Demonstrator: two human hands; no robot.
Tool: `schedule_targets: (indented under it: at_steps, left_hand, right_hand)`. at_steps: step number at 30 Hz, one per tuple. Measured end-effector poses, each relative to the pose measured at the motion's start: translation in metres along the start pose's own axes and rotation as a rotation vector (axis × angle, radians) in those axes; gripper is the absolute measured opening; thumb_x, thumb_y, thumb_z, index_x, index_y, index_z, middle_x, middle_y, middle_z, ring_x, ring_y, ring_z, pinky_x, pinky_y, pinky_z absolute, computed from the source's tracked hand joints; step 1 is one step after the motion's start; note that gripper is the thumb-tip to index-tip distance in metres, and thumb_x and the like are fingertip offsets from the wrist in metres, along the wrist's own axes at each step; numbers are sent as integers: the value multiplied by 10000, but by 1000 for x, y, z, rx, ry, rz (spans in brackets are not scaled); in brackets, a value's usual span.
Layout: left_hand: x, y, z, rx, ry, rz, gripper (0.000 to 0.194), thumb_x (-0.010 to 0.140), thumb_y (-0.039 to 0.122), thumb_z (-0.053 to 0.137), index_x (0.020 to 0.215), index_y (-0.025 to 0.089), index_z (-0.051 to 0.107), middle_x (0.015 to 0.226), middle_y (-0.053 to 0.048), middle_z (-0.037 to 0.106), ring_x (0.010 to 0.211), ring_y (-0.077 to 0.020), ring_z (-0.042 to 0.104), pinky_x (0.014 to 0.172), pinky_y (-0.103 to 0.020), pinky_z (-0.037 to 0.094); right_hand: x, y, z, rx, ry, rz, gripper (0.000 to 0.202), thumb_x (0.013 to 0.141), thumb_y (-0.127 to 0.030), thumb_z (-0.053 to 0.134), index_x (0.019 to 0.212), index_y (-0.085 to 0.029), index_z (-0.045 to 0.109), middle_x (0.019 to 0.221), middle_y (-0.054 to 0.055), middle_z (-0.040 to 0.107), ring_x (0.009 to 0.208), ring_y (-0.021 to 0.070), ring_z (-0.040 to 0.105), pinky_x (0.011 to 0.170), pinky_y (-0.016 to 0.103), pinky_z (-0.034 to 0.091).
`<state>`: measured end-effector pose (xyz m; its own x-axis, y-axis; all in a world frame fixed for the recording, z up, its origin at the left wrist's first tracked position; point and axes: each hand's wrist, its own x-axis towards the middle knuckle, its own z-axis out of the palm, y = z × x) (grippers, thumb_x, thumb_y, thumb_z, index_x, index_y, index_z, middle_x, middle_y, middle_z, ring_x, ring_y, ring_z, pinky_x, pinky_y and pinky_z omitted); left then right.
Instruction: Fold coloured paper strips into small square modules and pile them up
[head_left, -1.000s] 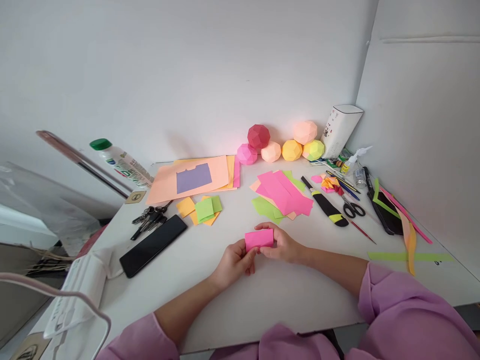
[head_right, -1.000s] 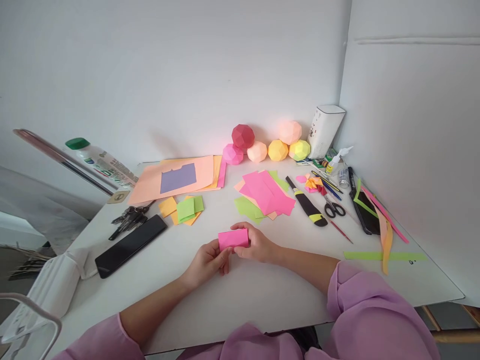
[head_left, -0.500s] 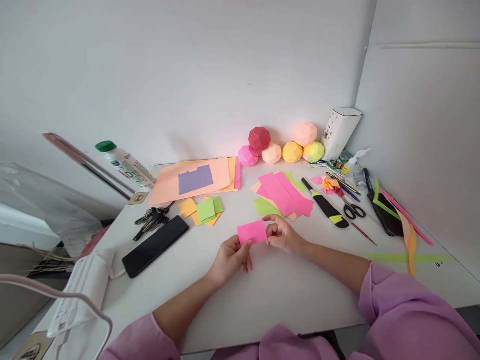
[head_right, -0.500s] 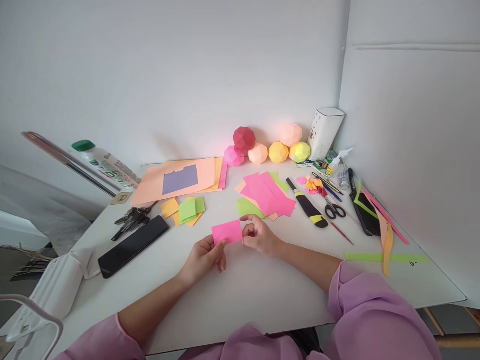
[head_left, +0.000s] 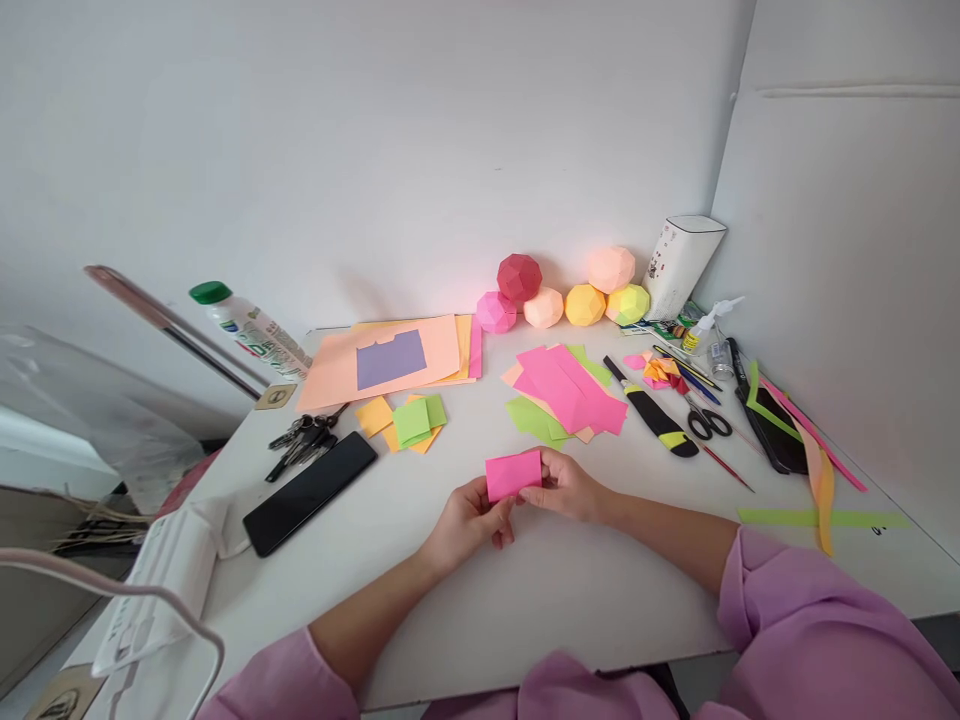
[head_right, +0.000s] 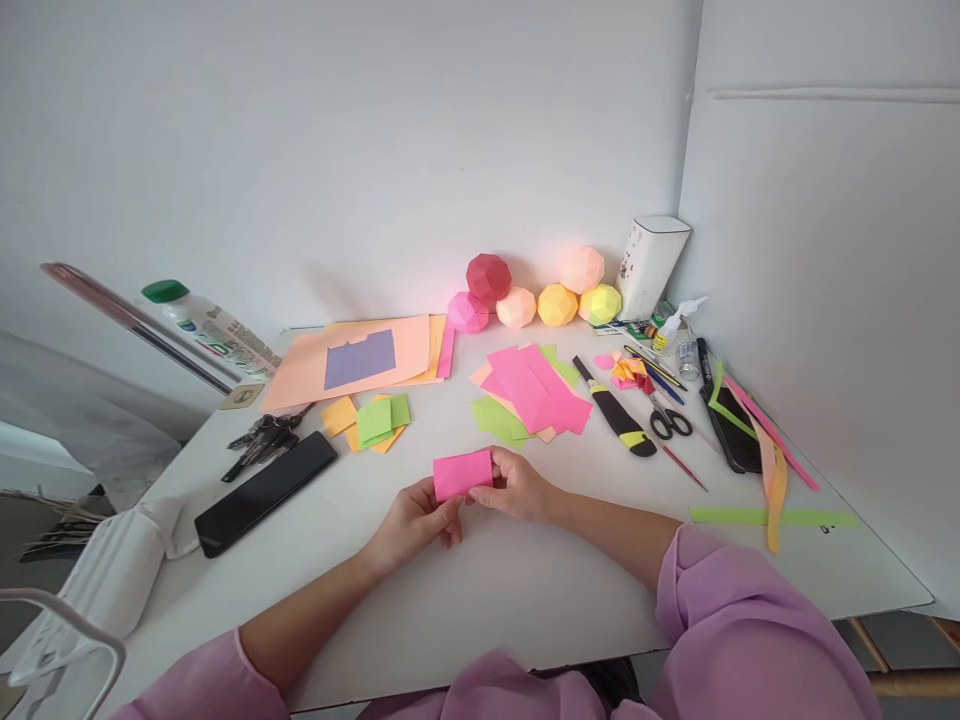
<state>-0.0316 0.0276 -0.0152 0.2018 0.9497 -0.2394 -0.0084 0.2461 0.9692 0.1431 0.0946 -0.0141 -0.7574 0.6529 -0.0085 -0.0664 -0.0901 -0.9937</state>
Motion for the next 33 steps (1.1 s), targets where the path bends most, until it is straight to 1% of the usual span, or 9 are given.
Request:
schedule_targets:
  at_steps: [6,11,15,18,21,23,25,29,33]
  left_hand:
    - [0,7,1,5,7,-25,105,751,233,534,791,136,543,507,1,614,436,-104,526,458,-236,447]
    - [0,2,-5,-94,8,-22,34,709,162,516,739,155,501,467,36,559,436,-128,554,434,-250,447]
    - [1,0,-10,-234,28,26,103,730,178,483,647,183,422,476,51,507,455,-145,572,416,-252,436]
    - [2,4,-11,-297,58,98,109,780,270,488,728,191,434,631,28,559,555,-154,599,453,-272,464]
    - [2,8,-8,-211,49,97,205,772,360,557,842,186,473,738,4,590,587,-132,580,517,-277,480]
    - [3,9,-6,-132,41,62,240,754,384,587,780,171,481,674,9,584,543,-110,552,521,-255,457]
    - [2,6,-5,-74,48,33,264,750,400,590,716,169,466,605,24,564,506,-96,527,500,-230,420]
    - [1,-1,-4,11,50,15,263,747,402,588,707,173,464,542,51,518,479,-84,487,463,-199,352]
    - [0,-4,-4,57,62,18,255,749,412,577,739,170,495,567,42,521,483,-85,478,457,-199,342]
  right_hand:
    - [-1,-3,3,-31,20,-5,322,746,-144,587,1051,-170,486,892,30,577,785,131,583,725,296,476]
    - [1,-3,1,12,59,29,331,712,-144,593,1026,-172,490,848,11,562,715,116,569,671,278,474]
    - [3,-4,-3,39,86,38,296,698,-151,587,980,-174,499,788,-7,566,664,106,552,662,280,467]
    - [1,-4,-3,10,75,44,316,692,-154,596,990,-169,491,790,0,570,686,120,566,671,288,463]
    - [-2,-4,1,-71,14,44,314,719,-171,588,1016,-169,488,792,9,572,712,132,565,655,281,450]
    - [-4,-4,3,-149,1,36,273,743,-199,573,1007,-171,505,792,12,568,701,127,541,626,260,434]
    - [-5,-3,4,-223,32,23,241,763,-240,562,991,-176,515,794,10,553,670,115,509,584,237,412]
    - [-4,-1,3,-329,83,-2,146,804,-306,520,870,-176,526,705,-12,497,583,94,432,522,216,360]
    - [-4,3,3,-383,80,-32,154,821,-321,490,798,-173,529,637,-24,458,536,88,383,493,218,325]
